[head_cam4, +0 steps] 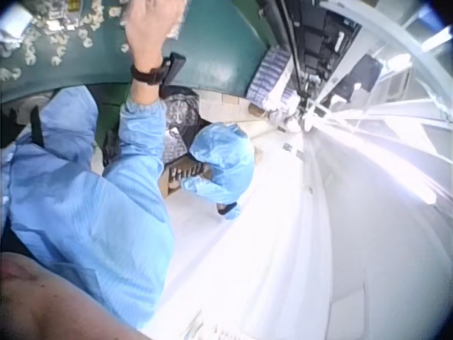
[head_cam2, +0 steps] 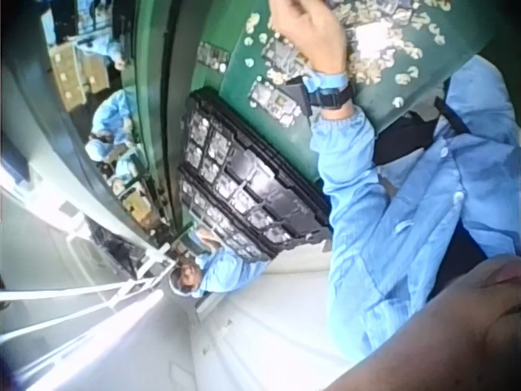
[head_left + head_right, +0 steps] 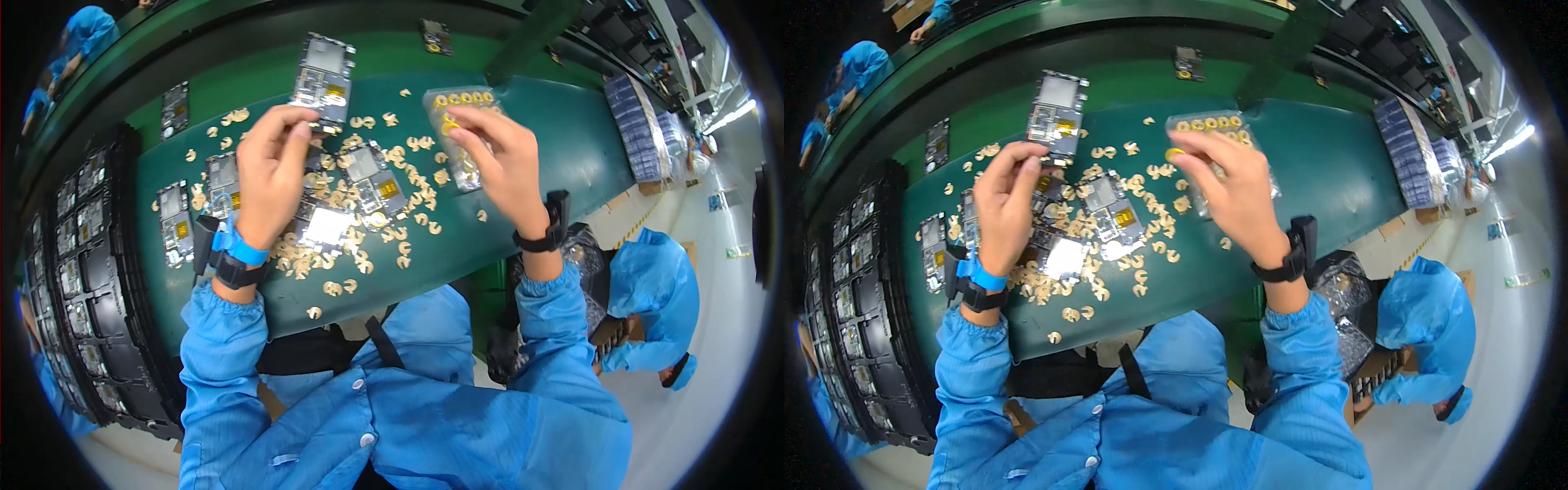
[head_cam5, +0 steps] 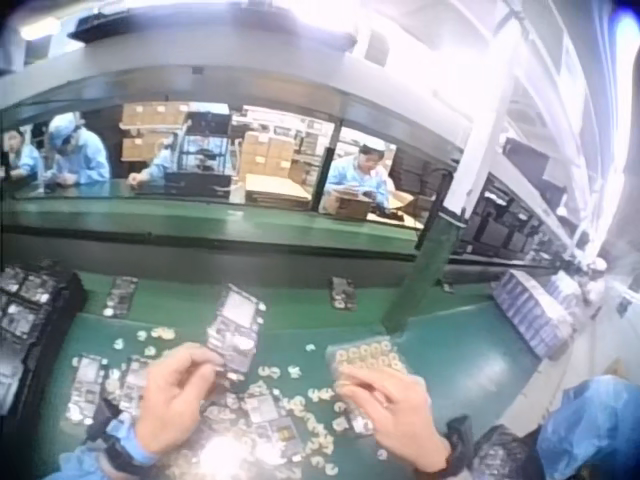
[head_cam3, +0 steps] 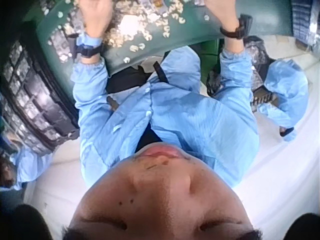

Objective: Assemble small electronic components onto circuit boards at a factory production line.

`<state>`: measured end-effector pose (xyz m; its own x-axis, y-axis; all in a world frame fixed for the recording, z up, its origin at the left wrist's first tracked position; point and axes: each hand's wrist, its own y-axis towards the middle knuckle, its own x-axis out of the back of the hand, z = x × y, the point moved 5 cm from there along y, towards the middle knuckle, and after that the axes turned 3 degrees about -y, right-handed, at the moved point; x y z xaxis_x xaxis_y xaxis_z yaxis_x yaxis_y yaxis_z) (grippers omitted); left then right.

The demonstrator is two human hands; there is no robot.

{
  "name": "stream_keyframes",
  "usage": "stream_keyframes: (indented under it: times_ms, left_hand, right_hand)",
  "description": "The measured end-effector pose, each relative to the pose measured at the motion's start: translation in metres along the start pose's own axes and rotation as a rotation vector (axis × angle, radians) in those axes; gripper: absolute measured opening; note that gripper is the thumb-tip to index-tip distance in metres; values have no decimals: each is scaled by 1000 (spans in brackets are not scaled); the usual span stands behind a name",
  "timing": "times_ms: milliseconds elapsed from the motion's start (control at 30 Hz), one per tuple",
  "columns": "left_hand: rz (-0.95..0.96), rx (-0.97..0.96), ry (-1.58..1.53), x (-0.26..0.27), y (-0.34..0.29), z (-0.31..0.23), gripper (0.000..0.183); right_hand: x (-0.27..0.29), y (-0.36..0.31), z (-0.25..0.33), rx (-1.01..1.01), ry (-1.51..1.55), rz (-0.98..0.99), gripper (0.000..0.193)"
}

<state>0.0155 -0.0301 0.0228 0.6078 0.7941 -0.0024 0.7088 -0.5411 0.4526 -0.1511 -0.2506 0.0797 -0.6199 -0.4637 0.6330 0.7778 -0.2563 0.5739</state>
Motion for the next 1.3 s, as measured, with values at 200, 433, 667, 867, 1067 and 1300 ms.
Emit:
stream_keyframes:
  times_ms: [200,433,667,867,1067,1300]
  left_hand:
    - [-56,-20,-47,1,1,1,13]
    - [-116,35,-53,7,5,9,15]
    - [-175,72,-81,13,7,8,15]
    - [-105,51,42,13,9,6,13]
    - [-36,109,-43,13,8,10,17]
    - [65,82,5,9,10,6,21]
  right_hand:
    - [-82,65,26,-77,497,263,16]
    - [-124,71,34,70,594,202,14]
    - [-124,67,20,53,491,279,16]
    - [-122,64,22,27,533,299,16]
    - [-118,63,25,54,540,332,15]
    - [-119,60,29,63,491,285,12]
